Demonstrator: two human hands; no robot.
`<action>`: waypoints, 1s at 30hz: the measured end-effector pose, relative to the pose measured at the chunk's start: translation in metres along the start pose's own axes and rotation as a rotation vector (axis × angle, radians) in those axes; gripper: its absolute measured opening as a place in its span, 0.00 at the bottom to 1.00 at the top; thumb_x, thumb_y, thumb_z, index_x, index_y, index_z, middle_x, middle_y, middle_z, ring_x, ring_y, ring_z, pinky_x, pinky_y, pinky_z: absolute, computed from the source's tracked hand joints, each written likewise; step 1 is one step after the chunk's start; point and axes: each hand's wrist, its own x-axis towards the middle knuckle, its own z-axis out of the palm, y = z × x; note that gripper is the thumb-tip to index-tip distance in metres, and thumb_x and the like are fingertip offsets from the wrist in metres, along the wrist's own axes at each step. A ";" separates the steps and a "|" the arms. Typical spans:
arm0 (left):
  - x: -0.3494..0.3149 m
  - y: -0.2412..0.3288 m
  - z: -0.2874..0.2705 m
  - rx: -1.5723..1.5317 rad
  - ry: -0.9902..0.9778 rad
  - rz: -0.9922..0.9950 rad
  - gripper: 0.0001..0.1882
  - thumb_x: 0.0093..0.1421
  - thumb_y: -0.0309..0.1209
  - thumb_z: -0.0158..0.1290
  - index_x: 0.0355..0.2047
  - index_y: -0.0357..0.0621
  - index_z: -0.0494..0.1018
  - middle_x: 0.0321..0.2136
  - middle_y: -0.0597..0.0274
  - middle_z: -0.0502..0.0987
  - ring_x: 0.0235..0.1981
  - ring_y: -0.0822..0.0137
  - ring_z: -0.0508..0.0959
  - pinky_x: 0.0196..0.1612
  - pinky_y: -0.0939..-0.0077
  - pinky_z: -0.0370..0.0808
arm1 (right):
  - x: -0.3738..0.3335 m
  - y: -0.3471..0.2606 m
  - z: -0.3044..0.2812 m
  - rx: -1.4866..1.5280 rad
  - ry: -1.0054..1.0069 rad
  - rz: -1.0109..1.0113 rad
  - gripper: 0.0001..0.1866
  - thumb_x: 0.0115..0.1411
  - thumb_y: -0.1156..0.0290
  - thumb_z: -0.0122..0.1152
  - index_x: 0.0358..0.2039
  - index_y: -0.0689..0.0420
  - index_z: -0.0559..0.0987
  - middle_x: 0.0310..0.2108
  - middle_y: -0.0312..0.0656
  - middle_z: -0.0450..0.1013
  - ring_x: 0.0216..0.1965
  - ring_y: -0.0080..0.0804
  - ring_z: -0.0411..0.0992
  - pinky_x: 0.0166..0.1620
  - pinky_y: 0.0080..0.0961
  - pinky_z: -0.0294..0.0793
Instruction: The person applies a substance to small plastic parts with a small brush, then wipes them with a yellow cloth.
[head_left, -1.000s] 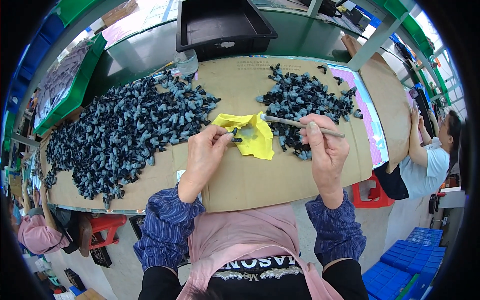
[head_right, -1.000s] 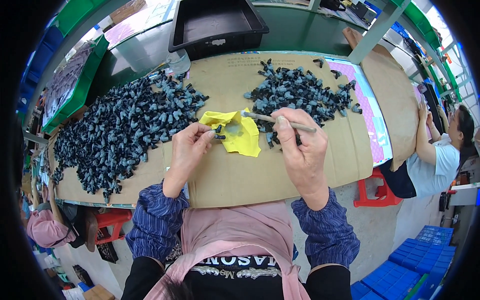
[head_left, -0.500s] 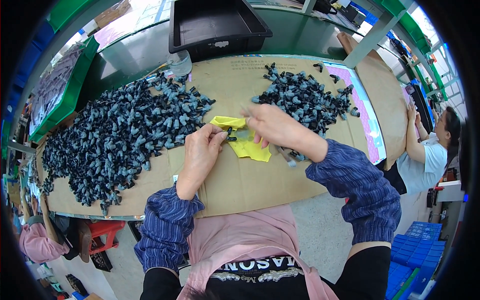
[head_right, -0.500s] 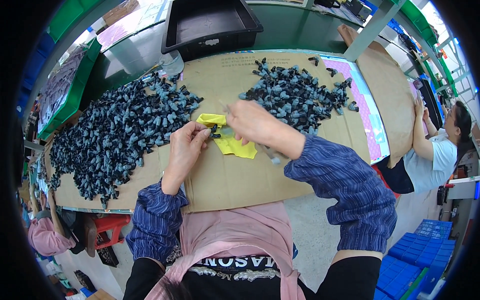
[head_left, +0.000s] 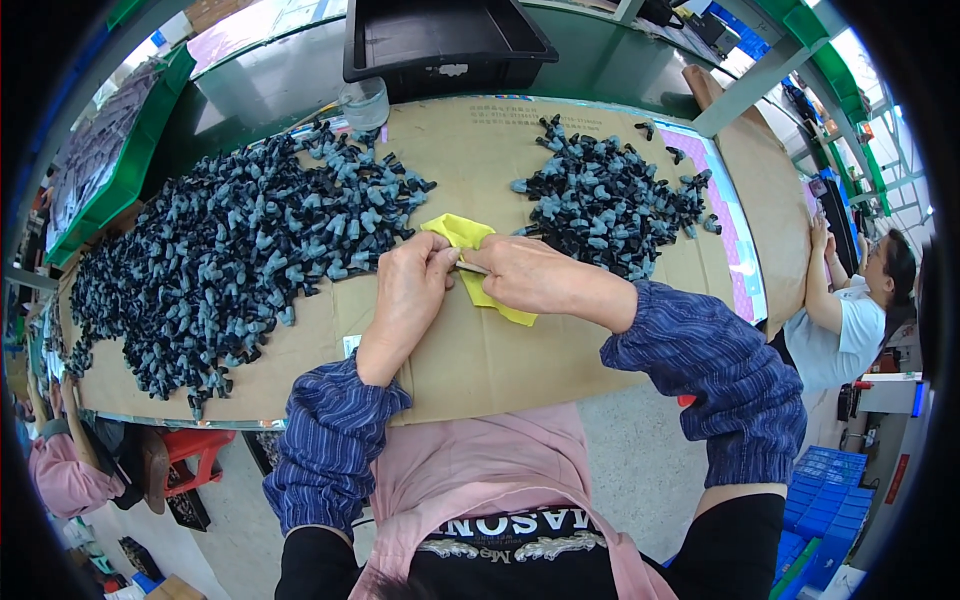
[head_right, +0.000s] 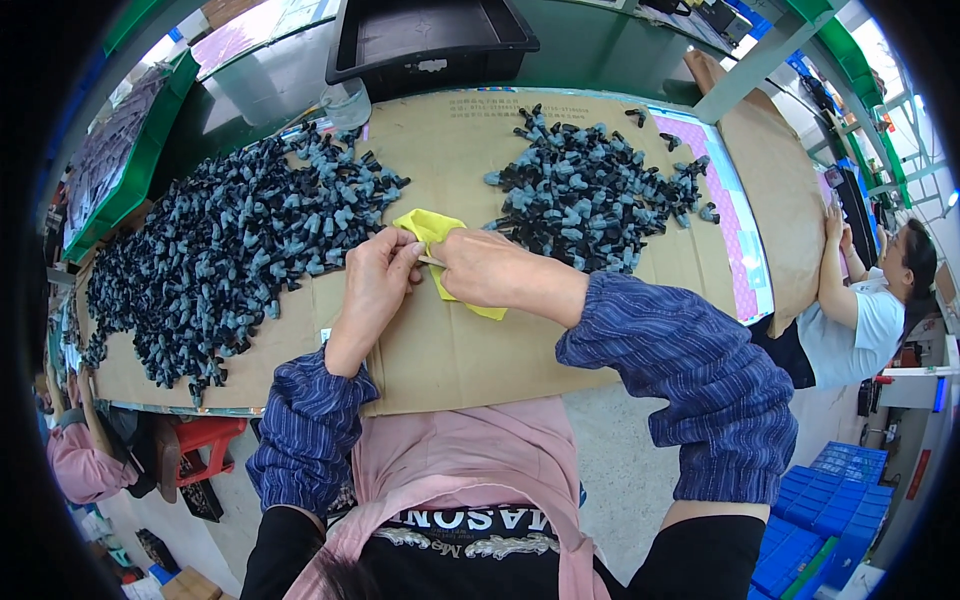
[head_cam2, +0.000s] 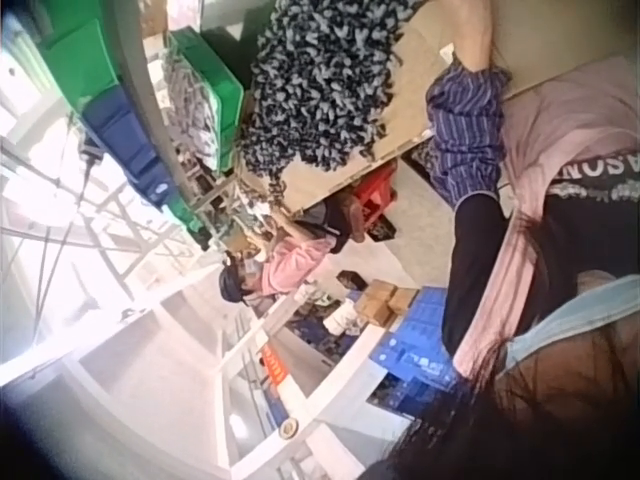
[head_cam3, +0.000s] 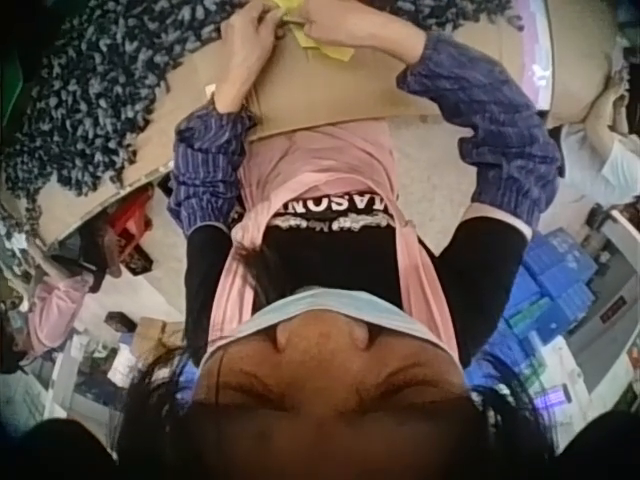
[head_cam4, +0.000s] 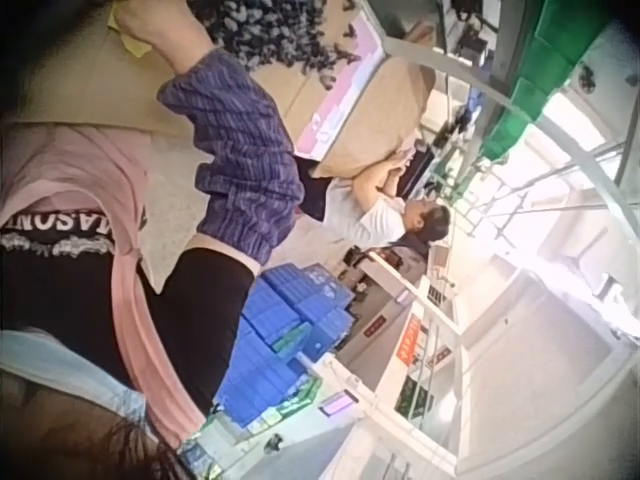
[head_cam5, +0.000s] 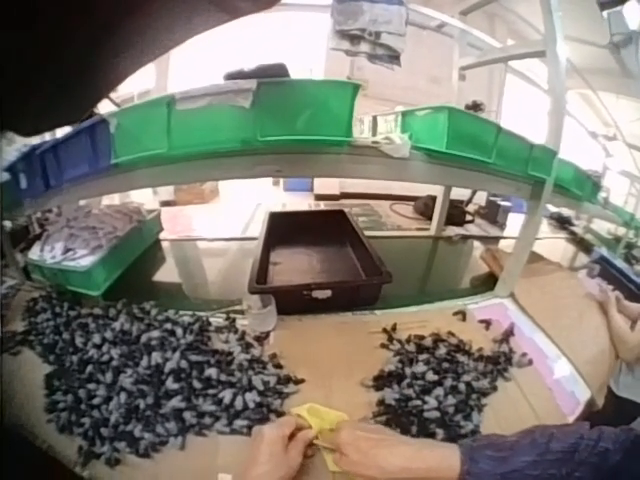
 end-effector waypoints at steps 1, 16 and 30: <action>-0.001 0.001 0.000 0.009 0.005 0.009 0.06 0.64 0.25 0.58 0.33 0.32 0.78 0.19 0.56 0.80 0.19 0.70 0.82 0.25 0.75 0.76 | 0.001 0.001 0.001 -0.001 0.000 0.000 0.27 0.59 0.74 0.48 0.59 0.63 0.75 0.48 0.61 0.73 0.52 0.56 0.73 0.56 0.45 0.71; -0.024 -0.006 -0.020 -0.378 -0.063 -0.138 0.06 0.67 0.21 0.55 0.42 0.34 0.78 0.30 0.64 0.82 0.28 0.80 0.80 0.27 0.86 0.75 | -0.009 0.027 -0.038 0.185 0.373 0.032 0.17 0.65 0.67 0.51 0.42 0.71 0.77 0.27 0.55 0.73 0.29 0.46 0.74 0.36 0.38 0.73; -0.045 0.011 -0.018 0.097 0.191 0.586 0.12 0.55 0.13 0.61 0.39 0.36 0.81 0.38 0.51 0.82 0.36 0.58 0.84 0.37 0.72 0.81 | -0.070 0.022 -0.034 0.924 0.312 0.063 0.21 0.73 0.62 0.49 0.49 0.68 0.79 0.30 0.39 0.74 0.25 0.19 0.69 0.27 0.18 0.71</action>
